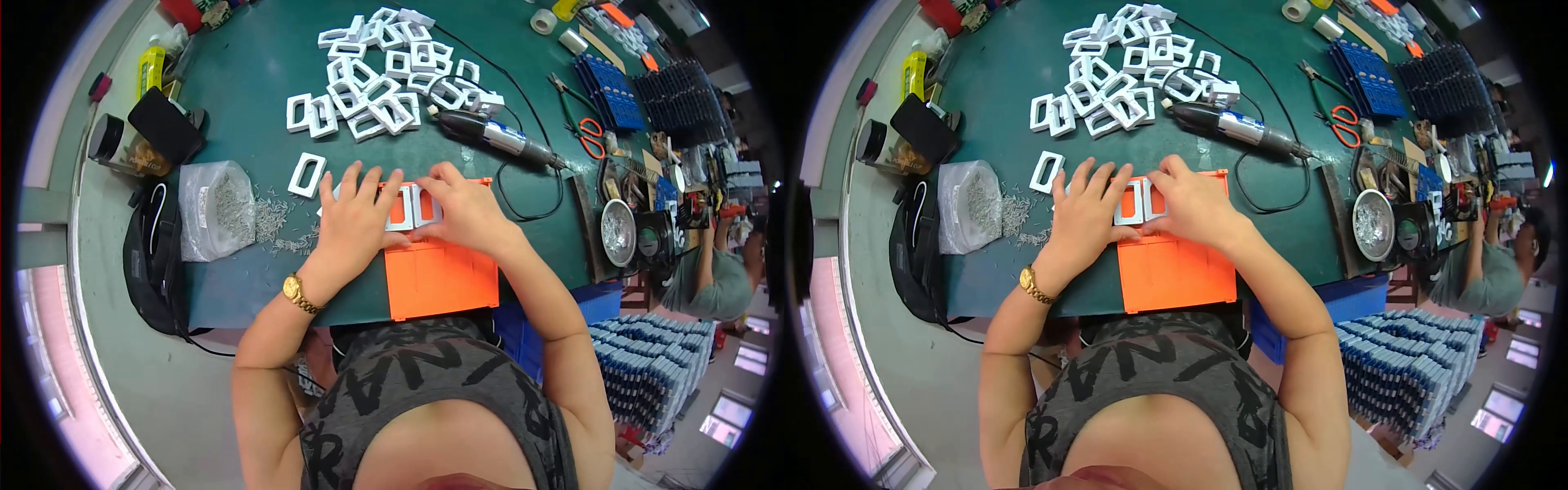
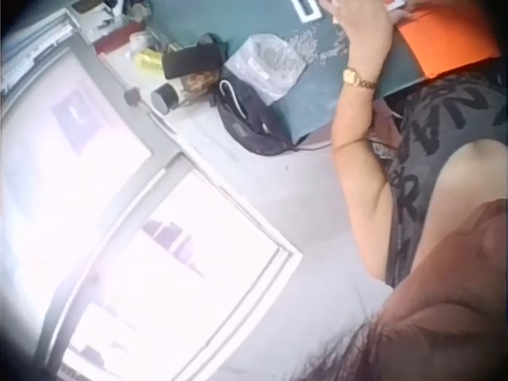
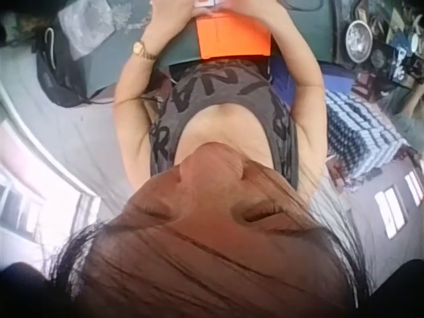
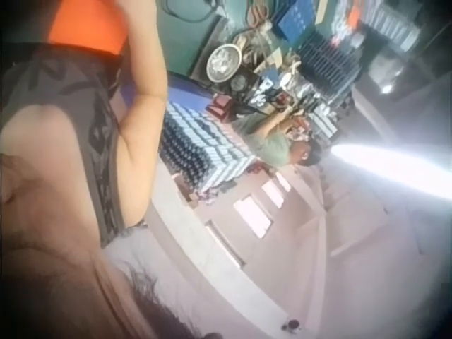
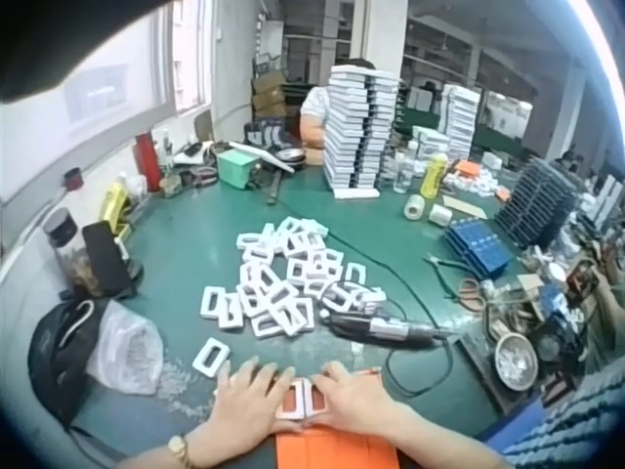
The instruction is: The person assembles electronic components onto a circuit board and into plastic housings, securing them with screws. The assembly is performed by hand, using an electric screwdriver and pliers.
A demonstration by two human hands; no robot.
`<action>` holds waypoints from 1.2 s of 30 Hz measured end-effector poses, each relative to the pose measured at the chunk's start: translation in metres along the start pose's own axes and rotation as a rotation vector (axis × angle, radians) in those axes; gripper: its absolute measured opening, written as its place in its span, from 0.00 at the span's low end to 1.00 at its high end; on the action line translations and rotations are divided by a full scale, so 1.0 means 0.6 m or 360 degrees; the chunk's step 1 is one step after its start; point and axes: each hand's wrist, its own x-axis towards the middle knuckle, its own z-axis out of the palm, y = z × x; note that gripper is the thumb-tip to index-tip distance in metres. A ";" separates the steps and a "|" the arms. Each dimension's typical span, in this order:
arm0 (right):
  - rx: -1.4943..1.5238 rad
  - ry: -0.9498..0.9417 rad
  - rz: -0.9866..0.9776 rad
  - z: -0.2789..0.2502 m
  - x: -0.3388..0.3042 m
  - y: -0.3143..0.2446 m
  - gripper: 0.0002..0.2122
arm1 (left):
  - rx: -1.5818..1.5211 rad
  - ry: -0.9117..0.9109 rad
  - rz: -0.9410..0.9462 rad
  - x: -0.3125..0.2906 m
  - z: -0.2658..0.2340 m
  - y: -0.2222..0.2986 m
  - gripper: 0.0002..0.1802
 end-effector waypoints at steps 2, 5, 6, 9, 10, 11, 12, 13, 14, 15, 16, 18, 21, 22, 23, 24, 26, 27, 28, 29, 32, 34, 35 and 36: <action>-0.0048 -0.0099 0.0168 0.003 -0.001 -0.007 0.33 | -0.0020 0.0020 0.0003 -0.001 0.002 -0.001 0.41; -0.0104 -0.0161 0.0203 -0.008 0.010 -0.021 0.33 | 0.0015 0.0060 0.0068 -0.007 0.017 -0.006 0.37; -0.0110 -0.0164 0.0188 -0.010 0.013 -0.024 0.33 | 0.0020 0.0069 0.0055 -0.008 0.018 -0.005 0.37; -0.0235 -0.0261 0.0170 -0.025 0.023 -0.025 0.31 | -0.0006 0.0038 -0.0050 -0.008 0.024 0.006 0.37; -0.0247 -0.0392 0.0082 -0.042 0.032 -0.020 0.30 | 0.0002 0.0049 -0.0050 -0.008 0.024 0.008 0.37; -0.0260 -0.0521 -0.0003 -0.054 0.044 -0.014 0.28 | 0.0033 0.0040 -0.0063 -0.007 0.023 0.011 0.37; -0.0262 -0.0501 -0.0002 -0.055 0.062 -0.001 0.28 | 0.0067 0.0028 -0.0065 -0.006 0.020 0.013 0.37; -0.0114 -0.0301 -0.0131 -0.048 0.087 0.019 0.26 | -0.0002 -0.0023 -0.0096 -0.007 0.016 0.012 0.40; 0.0012 -0.0086 -0.0229 -0.052 0.101 0.038 0.23 | -0.0008 -0.0005 -0.0051 -0.002 0.007 0.012 0.40; 0.0018 0.0110 -0.0140 -0.050 0.121 0.040 0.22 | 0.0027 0.0076 -0.0070 -0.001 -0.004 0.010 0.40; 0.0019 0.0310 -0.0048 -0.044 0.143 0.031 0.21 | 0.0055 0.0161 -0.0082 0.000 -0.013 0.005 0.40; -0.0269 0.0235 0.0072 -0.032 0.175 0.009 0.23 | 0.0012 0.0160 -0.0291 -0.008 -0.026 -0.020 0.39; -0.0423 0.0192 0.0048 0.008 0.201 0.026 0.22 | -0.0036 -0.0037 -0.0532 -0.021 -0.040 -0.056 0.28; -0.0371 0.0237 -0.0002 0.004 0.200 0.033 0.21 | -0.0093 -0.0118 -0.0514 -0.025 -0.038 -0.067 0.25; -0.0253 0.0420 0.0012 0.001 0.187 0.042 0.20 | -0.0145 -0.0085 -0.0485 -0.026 -0.034 -0.067 0.23; -0.0268 0.0415 0.0024 -0.011 0.171 0.049 0.20 | -0.0193 -0.0052 -0.0482 -0.027 -0.035 -0.064 0.22; 0.0119 0.0634 -0.0178 -0.040 0.121 0.068 0.18 | -0.0269 -0.0045 -0.0504 -0.017 -0.046 -0.054 0.21; 0.0140 0.0584 -0.0237 -0.061 0.088 0.077 0.18 | -0.0324 -0.0035 -0.0517 -0.013 -0.050 -0.050 0.20; 0.0173 0.0529 -0.0307 -0.084 0.059 0.087 0.18 | -0.0323 -0.0050 -0.0539 -0.013 -0.047 -0.051 0.20; 0.0175 0.0313 -0.0298 -0.111 0.034 0.094 0.17 | -0.0359 0.0098 -0.0476 -0.012 -0.042 -0.052 0.18; 0.0297 -0.0295 -0.0310 -0.150 0.000 0.105 0.16 | -0.0475 0.0327 -0.0307 -0.009 -0.036 -0.040 0.16; 0.0340 -0.0549 -0.0211 -0.150 -0.006 0.092 0.16 | -0.0564 0.0423 -0.0177 -0.006 -0.037 -0.017 0.16; 0.0219 -0.0595 -0.0234 -0.139 -0.003 0.088 0.16 | -0.0630 0.0479 -0.0059 -0.006 -0.036 -0.006 0.17; 0.0097 -0.0639 -0.0269 -0.129 0.005 0.082 0.16 | -0.0686 0.0539 0.0053 -0.007 -0.035 0.003 0.18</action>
